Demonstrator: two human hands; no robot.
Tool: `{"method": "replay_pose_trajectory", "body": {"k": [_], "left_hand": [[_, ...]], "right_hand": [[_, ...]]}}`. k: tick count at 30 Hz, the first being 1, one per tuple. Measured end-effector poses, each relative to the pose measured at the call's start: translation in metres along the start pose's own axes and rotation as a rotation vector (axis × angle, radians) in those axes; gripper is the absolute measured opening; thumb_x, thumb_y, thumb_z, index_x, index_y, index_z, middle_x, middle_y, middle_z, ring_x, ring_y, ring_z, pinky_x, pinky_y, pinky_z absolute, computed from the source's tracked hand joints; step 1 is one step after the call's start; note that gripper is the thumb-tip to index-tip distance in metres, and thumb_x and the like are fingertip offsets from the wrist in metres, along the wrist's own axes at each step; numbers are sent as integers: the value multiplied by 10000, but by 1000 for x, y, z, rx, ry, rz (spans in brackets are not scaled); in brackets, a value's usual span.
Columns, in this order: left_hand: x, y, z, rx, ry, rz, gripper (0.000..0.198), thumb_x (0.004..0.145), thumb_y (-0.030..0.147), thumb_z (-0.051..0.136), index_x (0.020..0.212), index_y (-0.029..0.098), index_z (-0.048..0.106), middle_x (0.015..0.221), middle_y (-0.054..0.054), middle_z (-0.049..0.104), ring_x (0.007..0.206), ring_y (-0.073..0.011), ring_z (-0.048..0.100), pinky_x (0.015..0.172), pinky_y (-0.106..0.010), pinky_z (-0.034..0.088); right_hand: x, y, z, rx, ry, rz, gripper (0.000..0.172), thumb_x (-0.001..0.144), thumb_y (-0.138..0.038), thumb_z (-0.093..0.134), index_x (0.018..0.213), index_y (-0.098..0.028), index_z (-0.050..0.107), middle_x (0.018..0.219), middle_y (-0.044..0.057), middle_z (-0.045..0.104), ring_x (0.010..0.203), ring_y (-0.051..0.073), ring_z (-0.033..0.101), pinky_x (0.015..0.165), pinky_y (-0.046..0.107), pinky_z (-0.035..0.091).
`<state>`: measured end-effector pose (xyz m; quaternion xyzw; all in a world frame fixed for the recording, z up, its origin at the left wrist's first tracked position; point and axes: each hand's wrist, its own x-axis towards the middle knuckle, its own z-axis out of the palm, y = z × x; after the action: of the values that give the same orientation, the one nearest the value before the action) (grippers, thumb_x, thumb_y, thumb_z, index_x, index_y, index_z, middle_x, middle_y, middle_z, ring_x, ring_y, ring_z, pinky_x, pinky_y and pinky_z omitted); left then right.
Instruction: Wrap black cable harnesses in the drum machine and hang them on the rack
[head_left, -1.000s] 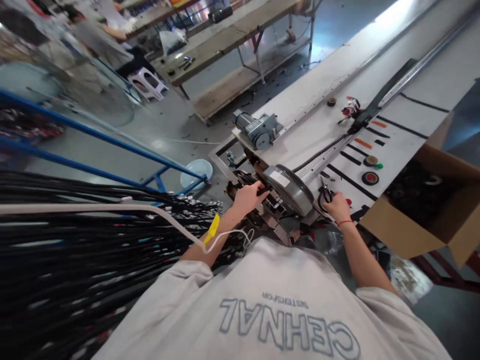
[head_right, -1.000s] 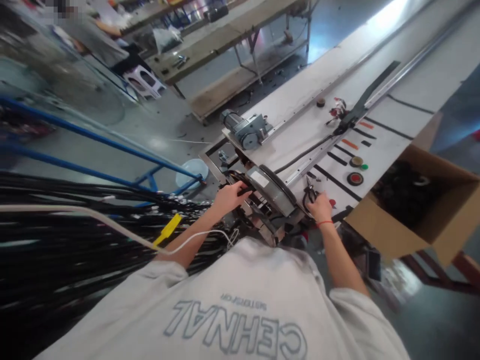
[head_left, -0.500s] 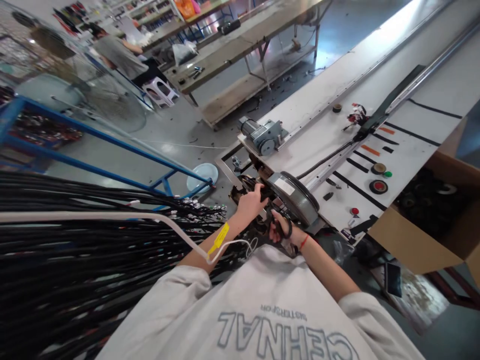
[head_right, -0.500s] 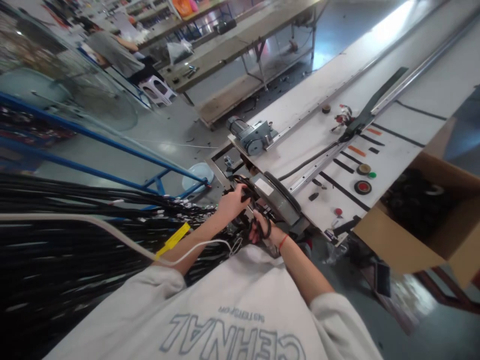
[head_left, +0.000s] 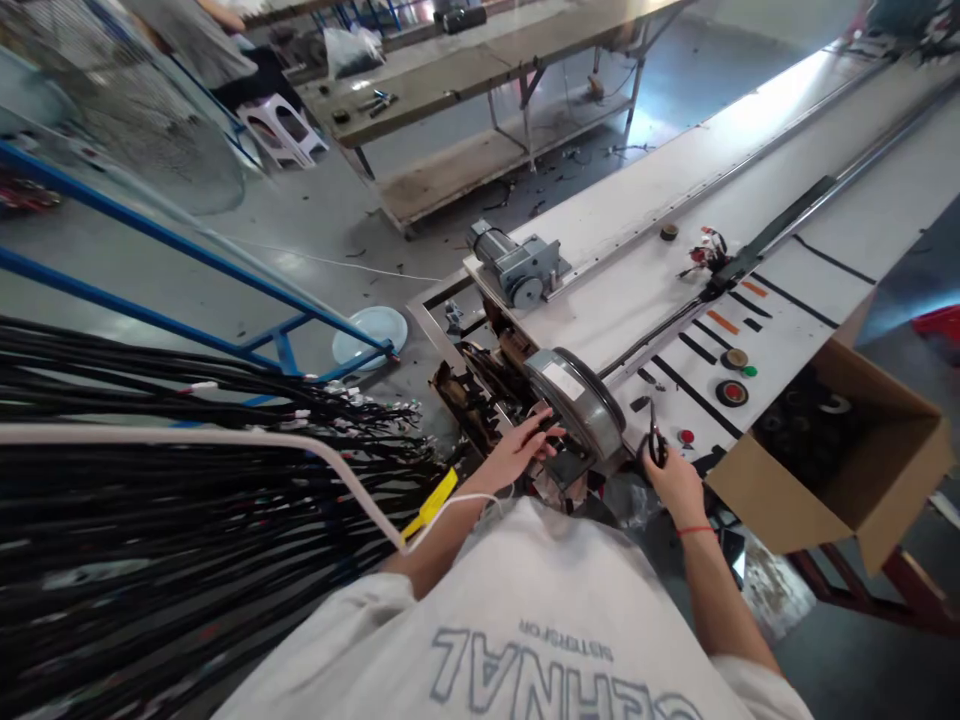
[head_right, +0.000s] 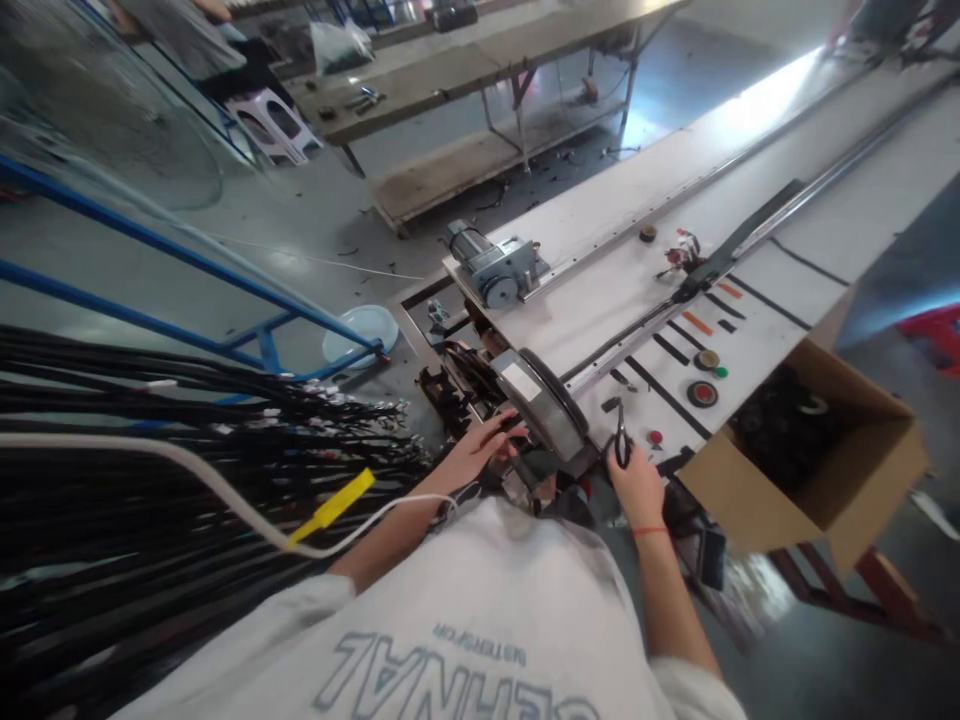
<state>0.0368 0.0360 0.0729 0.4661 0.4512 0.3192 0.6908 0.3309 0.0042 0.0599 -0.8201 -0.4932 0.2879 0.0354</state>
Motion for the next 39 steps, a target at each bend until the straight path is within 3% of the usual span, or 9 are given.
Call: {"method": "replay_pose_trajectory", "body": {"k": [3, 5, 7, 10, 15, 19, 23, 30, 39], "left_hand": [[2, -1, 1, -157, 2, -52, 712, 824, 553, 643, 1422, 222, 443, 1163, -117, 672, 939, -226, 664, 780, -326, 522], [9, -1, -4, -271, -12, -181, 590, 837, 529, 617, 1316, 192, 544, 947, -96, 698, 701, -163, 639, 605, -265, 500], [20, 1, -8, -270, -78, -296, 480, 840, 527, 586, 1125, 146, 644, 653, -28, 610, 441, -88, 459, 430, -207, 370], [32, 2, -7, -6, -209, -311, 467, 837, 567, 534, 941, 134, 676, 413, 68, 390, 336, -76, 291, 382, -199, 269], [30, -2, 6, 675, -72, -150, 438, 832, 521, 488, 974, 153, 676, 453, 17, 561, 421, -184, 533, 478, -265, 398], [17, -10, 14, 883, 117, -87, 451, 831, 436, 424, 1117, 158, 633, 679, -53, 703, 682, -260, 675, 678, -325, 488], [7, -7, 13, 874, 210, -29, 390, 798, 450, 455, 1059, 208, 614, 961, -78, 737, 898, -275, 689, 802, -343, 512], [6, 10, 13, 879, 302, -27, 305, 767, 480, 487, 905, 233, 600, 895, -47, 734, 858, -254, 695, 769, -320, 522], [-16, -5, 3, 962, 320, -103, 338, 743, 530, 455, 760, 222, 595, 718, -65, 704, 716, -275, 679, 663, -323, 480]], "right_hand": [[25, -8, 3, -75, 79, -51, 461, 854, -475, 485, 1162, -157, 614, 1078, 169, 627, 994, 308, 618, 830, 395, 480], [44, -7, -6, -23, 165, -137, 461, 875, -462, 461, 1194, -162, 603, 1187, 165, 586, 1059, 278, 590, 887, 366, 464], [70, 0, -25, 25, 276, -164, 441, 888, -422, 440, 1191, -144, 598, 1264, 172, 544, 1140, 262, 541, 955, 351, 429], [118, 21, -64, 17, 425, -48, 429, 885, -311, 418, 1211, -73, 564, 1393, 219, 437, 1264, 264, 442, 1038, 357, 352], [170, 49, -104, -65, 371, 182, 513, 911, -326, 428, 1359, -79, 442, 1319, 214, 525, 1253, 312, 462, 1035, 453, 332], [181, 51, -99, -131, 325, 216, 511, 930, -379, 413, 1341, -79, 455, 1222, 221, 590, 1191, 316, 526, 1015, 475, 339], [181, 54, -88, -128, 324, 186, 600, 927, -356, 399, 1444, -62, 328, 1339, 235, 522, 1238, 304, 496, 1015, 448, 348], [181, 60, -83, -78, 312, 169, 663, 923, -344, 374, 1500, -56, 222, 1437, 214, 439, 1321, 301, 404, 1055, 461, 315], [182, 59, -81, -74, 312, 175, 658, 908, -319, 367, 1503, -82, 213, 1465, 212, 402, 1334, 289, 377, 1046, 461, 326]]}}
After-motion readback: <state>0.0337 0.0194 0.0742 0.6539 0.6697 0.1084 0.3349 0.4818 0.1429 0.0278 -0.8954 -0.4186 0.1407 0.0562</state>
